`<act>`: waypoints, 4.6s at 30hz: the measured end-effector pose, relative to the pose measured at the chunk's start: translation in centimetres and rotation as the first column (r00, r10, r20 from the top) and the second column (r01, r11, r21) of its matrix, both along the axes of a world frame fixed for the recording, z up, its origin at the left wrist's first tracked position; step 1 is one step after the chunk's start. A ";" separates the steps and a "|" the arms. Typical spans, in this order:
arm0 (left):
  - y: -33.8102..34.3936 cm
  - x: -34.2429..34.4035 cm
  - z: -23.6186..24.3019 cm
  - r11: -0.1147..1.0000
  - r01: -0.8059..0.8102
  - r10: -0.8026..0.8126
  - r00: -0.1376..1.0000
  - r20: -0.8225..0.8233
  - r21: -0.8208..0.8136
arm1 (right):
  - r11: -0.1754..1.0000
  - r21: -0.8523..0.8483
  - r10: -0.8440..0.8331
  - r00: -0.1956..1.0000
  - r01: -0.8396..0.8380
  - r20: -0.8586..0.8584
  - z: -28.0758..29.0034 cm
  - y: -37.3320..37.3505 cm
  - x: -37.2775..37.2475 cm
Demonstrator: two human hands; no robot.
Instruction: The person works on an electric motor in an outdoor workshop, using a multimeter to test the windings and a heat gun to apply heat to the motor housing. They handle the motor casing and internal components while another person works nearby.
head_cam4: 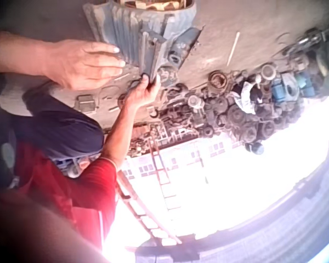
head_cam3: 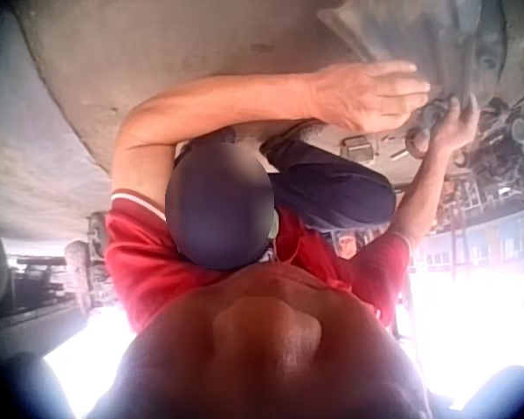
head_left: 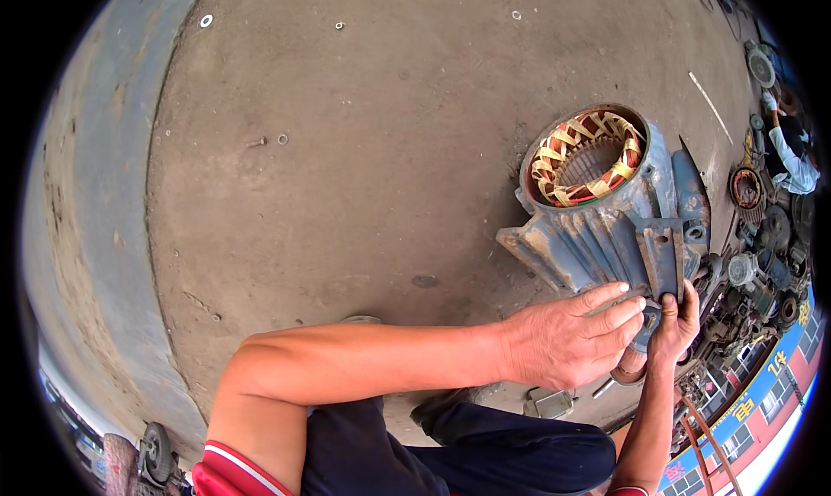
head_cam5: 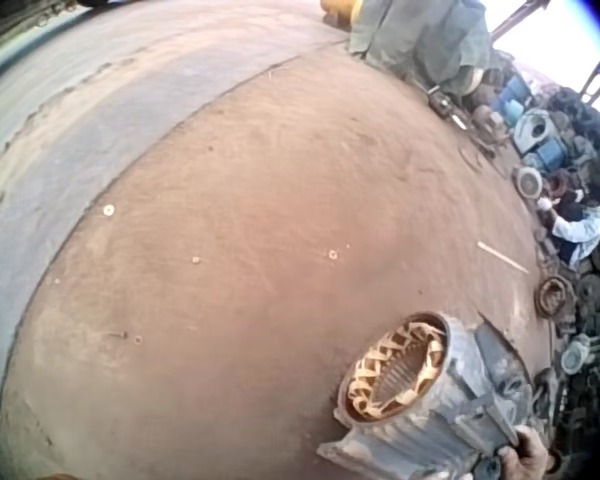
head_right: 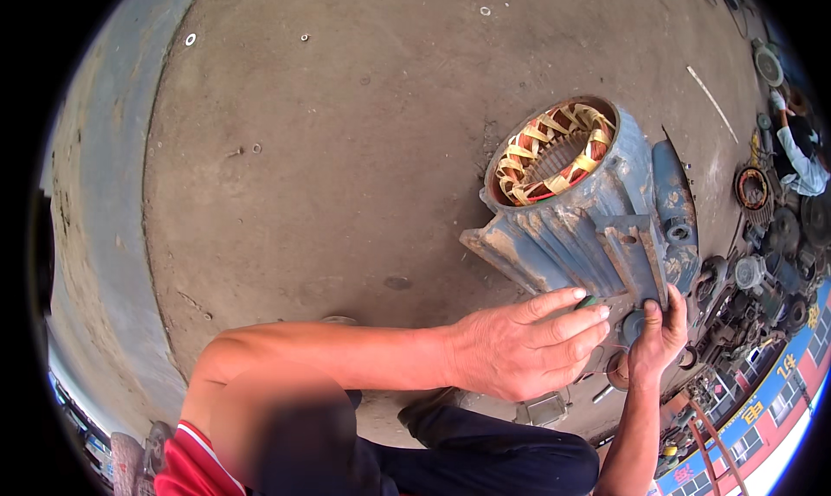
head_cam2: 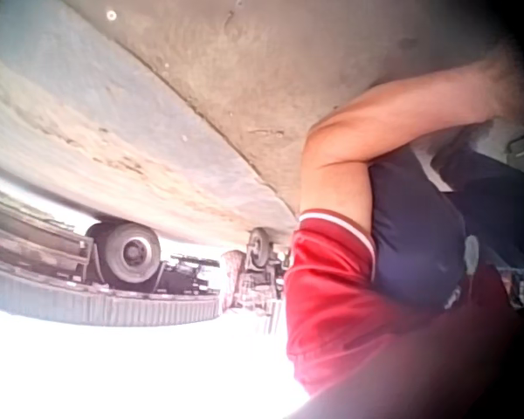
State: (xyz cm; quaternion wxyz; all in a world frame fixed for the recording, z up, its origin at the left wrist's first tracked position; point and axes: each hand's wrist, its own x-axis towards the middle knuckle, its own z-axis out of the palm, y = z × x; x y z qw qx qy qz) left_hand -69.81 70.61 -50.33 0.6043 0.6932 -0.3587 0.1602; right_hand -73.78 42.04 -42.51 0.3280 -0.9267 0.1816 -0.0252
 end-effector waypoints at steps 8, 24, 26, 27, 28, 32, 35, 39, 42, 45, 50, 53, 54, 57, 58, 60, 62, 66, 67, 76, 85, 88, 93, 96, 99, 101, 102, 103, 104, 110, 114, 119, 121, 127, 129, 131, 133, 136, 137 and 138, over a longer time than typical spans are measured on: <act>0.3 0.0 0.9 0.998 0.045 -0.046 0.999 0.021 0.048 | 1.000 0.006 0.002 1.000 -0.002 -0.022 0.4 1.7 0.8; 3.8 6.4 -5.1 0.964 -0.170 0.229 0.921 -0.314 0.205 | 0.999 0.016 0.038 0.999 -0.038 0.008 0.1 2.0 -0.3; 3.2 9.5 -8.1 0.916 -0.119 0.324 0.785 -0.528 0.384 | 0.998 0.004 0.062 0.998 -0.062 0.013 0.1 2.2 -0.3; 2.8 11.0 -9.4 0.903 -0.061 0.324 0.745 -0.583 0.425 | 0.998 0.006 0.055 0.998 -0.055 0.021 0.0 2.4 -0.2; 2.3 12.2 -10.5 0.889 0.004 0.325 0.700 -0.636 0.458 | 0.999 0.006 0.047 0.999 -0.048 0.026 -0.2 2.7 -0.1; -1.0 14.7 -12.0 0.911 0.132 0.250 0.577 -0.777 0.391 | 0.999 0.005 0.041 0.999 -0.042 0.018 -0.1 2.9 0.0; -3.2 15.5 -11.7 0.908 0.183 0.253 0.476 -0.843 0.376 | 0.998 -0.002 0.068 0.997 -0.068 0.036 -0.4 2.7 -0.4; -4.5 16.0 -12.1 0.916 0.128 0.301 0.407 -0.862 0.380 | 0.999 0.033 0.038 0.997 -0.041 0.067 -0.7 2.7 -0.8; -4.7 16.5 -12.2 0.898 0.115 0.339 0.434 -0.835 0.424 | 0.999 0.038 0.028 0.996 -0.032 0.086 -1.0 2.9 -0.8; -4.9 16.4 -11.6 0.874 0.088 0.366 0.526 -0.767 0.477 | 1.000 0.022 0.019 0.996 -0.021 0.082 -1.0 2.8 -0.9; -3.2 16.6 -12.0 0.896 0.116 0.305 0.542 -0.783 0.429 | 1.000 -0.012 0.005 0.998 -0.004 0.067 -1.0 2.5 -0.7; -1.0 17.2 -14.7 0.981 -0.040 0.186 0.461 -0.868 0.189 | 1.000 0.014 0.004 0.997 -0.005 0.072 -1.0 2.5 -0.8; -0.8 16.9 -14.5 0.983 -0.057 0.178 0.465 -0.867 0.172 | 1.000 0.012 -0.001 0.998 0.000 0.063 -0.9 2.6 -0.8; -0.8 15.6 -13.7 0.961 -0.021 0.224 0.643 -0.732 0.276 | 1.000 0.013 -0.007 0.999 0.006 0.052 -0.7 2.8 -0.8; -0.9 15.1 -13.4 0.977 0.087 0.086 0.673 -0.734 0.195 | 1.000 0.018 -0.006 0.998 0.006 0.055 -0.9 2.8 -0.7; -1.1 14.2 -11.8 0.978 0.129 0.039 0.664 -0.747 0.166 | 1.000 0.012 0.001 0.999 -0.001 0.046 -0.9 2.8 -0.7; 0.9 16.0 -11.6 0.959 0.274 -0.089 0.547 -0.833 0.077 | 1.000 -0.004 0.014 1.000 -0.014 0.025 -0.6 2.8 -0.5; 3.8 14.8 -8.8 0.988 0.136 -0.112 0.365 -0.924 -0.066 | 1.000 -0.021 0.012 1.000 -0.012 0.006 -0.4 3.1 0.2; 4.0 14.0 -7.5 0.991 0.131 -0.071 0.446 -0.892 -0.014 | 0.999 -0.026 0.022 1.000 -0.023 -0.008 -0.3 3.0 0.3; -0.6 8.2 3.4 0.982 -0.011 0.005 0.999 0.033 0.190 | 0.988 0.148 -0.026 0.999 0.032 -0.045 0.4 3.9 1.5; -0.3 8.0 1.3 0.898 -0.132 0.027 0.969 0.247 0.421 | 0.968 0.051 0.239 0.968 -0.244 0.082 -0.7 15.9 -2.7; 0.8 9.2 1.2 0.910 -0.097 0.022 0.982 0.186 0.404 | 0.921 0.167 0.340 0.936 -0.351 0.095 0.4 16.4 -2.7; 5.8 5.8 -0.2 0.927 -0.009 0.025 0.999 -0.038 0.376 | 0.910 0.023 0.396 0.886 -0.413 0.241 0.8 10.2 -5.1; 7.1 2.5 -1.3 0.887 0.024 -0.075 0.993 0.093 0.460 | 0.980 0.193 -0.037 0.995 0.054 -0.090 -2.6 5.1 -7.7; 5.5 0.9 -2.3 0.895 -0.048 -0.057 0.974 0.219 0.444 | 0.906 0.413 -0.017 0.985 0.089 -0.175 -6.0 3.3 -7.6; 4.1 1.6 -2.3 0.895 -0.101 -0.021 0.964 0.266 0.436 | 0.803 0.594 0.083 0.975 0.056 -0.205 -7.4 3.6 -7.0; 3.4 2.4 -1.7 0.890 -0.092 -0.037 0.962 0.272 0.448 | 0.811 0.585 0.099 0.979 0.023 -0.176 -8.1 3.2 -7.0; 2.8 3.0 -1.3 0.885 -0.082 -0.054 0.960 0.276 0.458 | 0.819 0.573 0.114 0.982 -0.009 -0.148 -8.7 2.9 -7.0; 2.5 3.3 -1.4 0.905 -0.074 -0.047 0.961 0.272 0.419 | 0.824 0.565 0.135 0.984 -0.045 -0.119 -8.8 3.1 -6.8; 1.6 6.2 -0.5 0.941 -0.072 -0.030 0.956 0.292 0.331 | 0.693 0.718 -0.063 0.998 0.064 -0.028 -8.9 5.5 -6.1; 1.0 10.4 1.1 0.950 0.014 -0.119 0.940 0.318 0.313 | 0.730 0.680 -0.134 0.990 0.069 0.043 -7.3 6.8 -4.0; -0.1 16.8 3.3 0.922 0.126 -0.156 0.986 0.052 0.366 | 0.795 0.563 -0.239 0.970 0.226 -0.051 -3.4 6.8 1.2; -0.6 19.9 3.4 0.940 0.193 -0.136 0.968 -0.213 0.280 | 0.826 0.515 -0.187 0.973 0.229 -0.133 -2.0 5.9 4.5; -0.5 25.2 3.4 0.953 0.243 -0.124 0.855 -0.503 0.178 | 0.976 0.214 -0.061 0.995 0.043 0.080 -1.7 4.3 7.7; -0.8 25.8 3.3 0.963 0.225 -0.107 0.823 -0.558 0.147 | 0.989 0.147 -0.013 0.991 -0.007 0.136 -2.5 4.1 8.1; -1.0 26.4 3.1 0.968 0.217 -0.108 0.808 -0.579 0.123 | 0.982 0.188 -0.021 0.991 -0.005 0.134 -2.9 3.8 8.7; -1.0 26.9 2.8 0.973 0.197 -0.091 0.808 -0.581 0.121 | 0.974 0.224 -0.022 0.991 -0.008 0.135 -3.1 3.8 9.3; -0.8 27.5 2.0 0.973 0.221 -0.129 0.762 -0.634 0.068 | 0.971 0.237 -0.004 0.988 -0.033 0.154 -3.3 3.7 9.3; -0.6 27.7 2.0 0.970 0.237 -0.149 0.738 -0.658 0.047 | 0.972 0.228 0.013 0.985 -0.053 0.172 -3.6 3.6 9.3; -0.6 27.9 1.9 0.967 0.253 -0.169 0.713 -0.680 0.025 | 0.973 0.219 0.030 0.981 -0.072 0.189 -3.7 3.4 9.3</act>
